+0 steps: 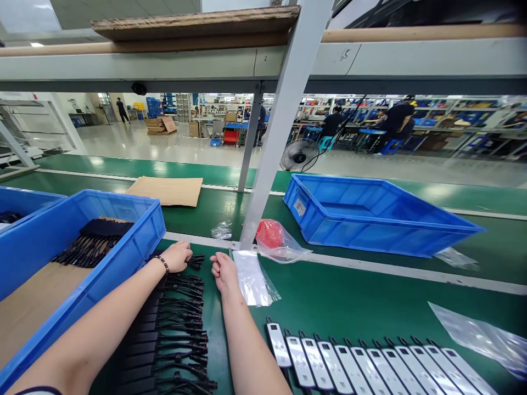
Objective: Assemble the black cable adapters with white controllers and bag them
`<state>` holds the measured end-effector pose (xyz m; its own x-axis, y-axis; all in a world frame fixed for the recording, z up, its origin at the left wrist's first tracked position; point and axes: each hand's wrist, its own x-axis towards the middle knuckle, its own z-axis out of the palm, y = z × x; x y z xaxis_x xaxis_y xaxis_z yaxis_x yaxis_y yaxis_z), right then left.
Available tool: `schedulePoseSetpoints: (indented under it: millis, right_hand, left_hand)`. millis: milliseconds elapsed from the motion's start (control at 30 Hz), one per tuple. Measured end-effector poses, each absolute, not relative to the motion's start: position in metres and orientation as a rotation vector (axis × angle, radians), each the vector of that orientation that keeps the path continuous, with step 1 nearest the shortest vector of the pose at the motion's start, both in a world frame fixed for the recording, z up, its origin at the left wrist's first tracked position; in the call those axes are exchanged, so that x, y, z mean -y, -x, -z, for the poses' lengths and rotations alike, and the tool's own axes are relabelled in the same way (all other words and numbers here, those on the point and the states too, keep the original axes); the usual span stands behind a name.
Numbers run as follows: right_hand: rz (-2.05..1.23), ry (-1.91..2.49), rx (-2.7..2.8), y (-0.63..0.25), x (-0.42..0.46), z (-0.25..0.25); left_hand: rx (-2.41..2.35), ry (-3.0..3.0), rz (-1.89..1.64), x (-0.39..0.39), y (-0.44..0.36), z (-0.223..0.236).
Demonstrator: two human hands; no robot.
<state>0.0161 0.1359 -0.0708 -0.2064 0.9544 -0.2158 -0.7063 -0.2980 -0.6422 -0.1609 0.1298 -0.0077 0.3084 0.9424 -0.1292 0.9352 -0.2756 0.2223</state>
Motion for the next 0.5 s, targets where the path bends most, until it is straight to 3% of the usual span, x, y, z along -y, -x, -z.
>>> schedulePoseSetpoints:
  millis: [233,500]
  right_hand:
    - [-1.787,0.695,0.536,-0.016,-0.134,0.068]
    - [-1.79,0.699,0.56,-0.017,-0.135,0.072]
  left_hand:
    - [-1.68,-2.156,-0.099,-0.138,0.173,0.022]
    - [-1.633,-1.963,-0.486,-0.137,0.168,0.034]
